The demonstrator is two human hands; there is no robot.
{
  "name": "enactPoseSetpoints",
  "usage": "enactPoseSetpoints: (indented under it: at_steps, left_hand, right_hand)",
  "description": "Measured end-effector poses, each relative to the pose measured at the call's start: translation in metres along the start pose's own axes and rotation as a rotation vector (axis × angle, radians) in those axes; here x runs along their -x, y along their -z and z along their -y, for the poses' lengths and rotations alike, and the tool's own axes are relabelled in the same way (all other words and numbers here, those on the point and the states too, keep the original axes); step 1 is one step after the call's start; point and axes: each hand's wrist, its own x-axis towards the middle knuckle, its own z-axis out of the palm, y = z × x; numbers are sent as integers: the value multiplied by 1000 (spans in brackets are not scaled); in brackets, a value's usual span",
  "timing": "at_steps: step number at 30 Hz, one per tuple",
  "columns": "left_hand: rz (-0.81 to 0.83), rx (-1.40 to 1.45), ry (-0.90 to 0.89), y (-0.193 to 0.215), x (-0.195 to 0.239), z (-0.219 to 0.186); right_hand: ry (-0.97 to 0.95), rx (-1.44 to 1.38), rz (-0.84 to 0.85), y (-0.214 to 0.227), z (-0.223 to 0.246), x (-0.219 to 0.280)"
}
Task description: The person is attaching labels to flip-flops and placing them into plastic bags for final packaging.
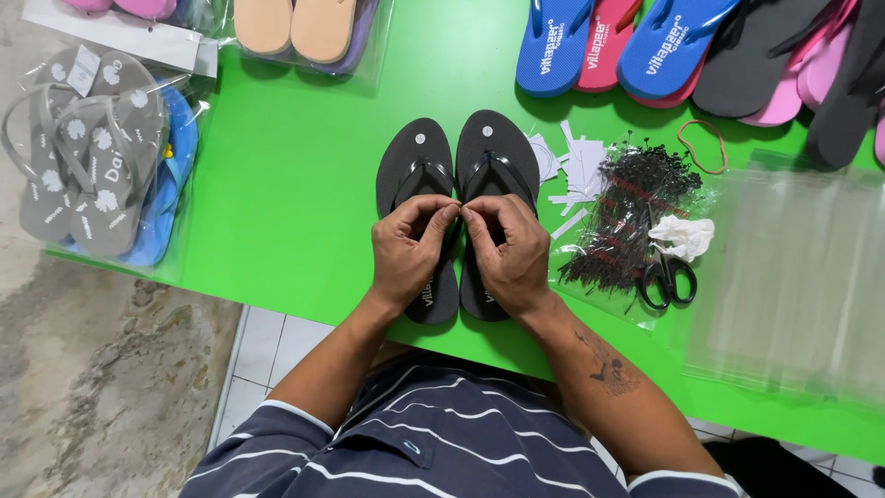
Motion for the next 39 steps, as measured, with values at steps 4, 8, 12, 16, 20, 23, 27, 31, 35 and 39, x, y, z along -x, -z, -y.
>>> enactPoseSetpoints:
  at_steps: [4,8,12,16,20,23,27,31,35,39]
  left_hand:
    - [-5,-9,5,-1,0,4]
    - [-11,-11,23,-2,1,3]
    - [-11,-27,20,-2,0,1]
    - [-15,-29,22,-3,0,0]
    - [-10,-46,13,-3,-1,-2]
    - [-3,-60,7,-2,-1,-4]
    - [-12,-35,6,-1,-1,-6]
    - [-29,-5,22,0,0,-6]
    - [-26,2,21,0,-1,-5]
    - [-21,-15,16,0,-1,-7]
  right_hand:
    - [19,12,1,-1,-1,0]
    - [26,15,-4,-2,-2,1]
    - [23,13,-5,-3,-3,1]
    - [20,22,3,-2,-3,2]
    - [13,38,2,-3,-3,2]
    - [11,47,-2,-3,-1,1]
    - [6,62,-12,-3,9,-2]
    - [-7,89,-20,-5,9,1]
    - [31,123,-5,-5,7,0]
    - [32,145,12,-6,5,0]
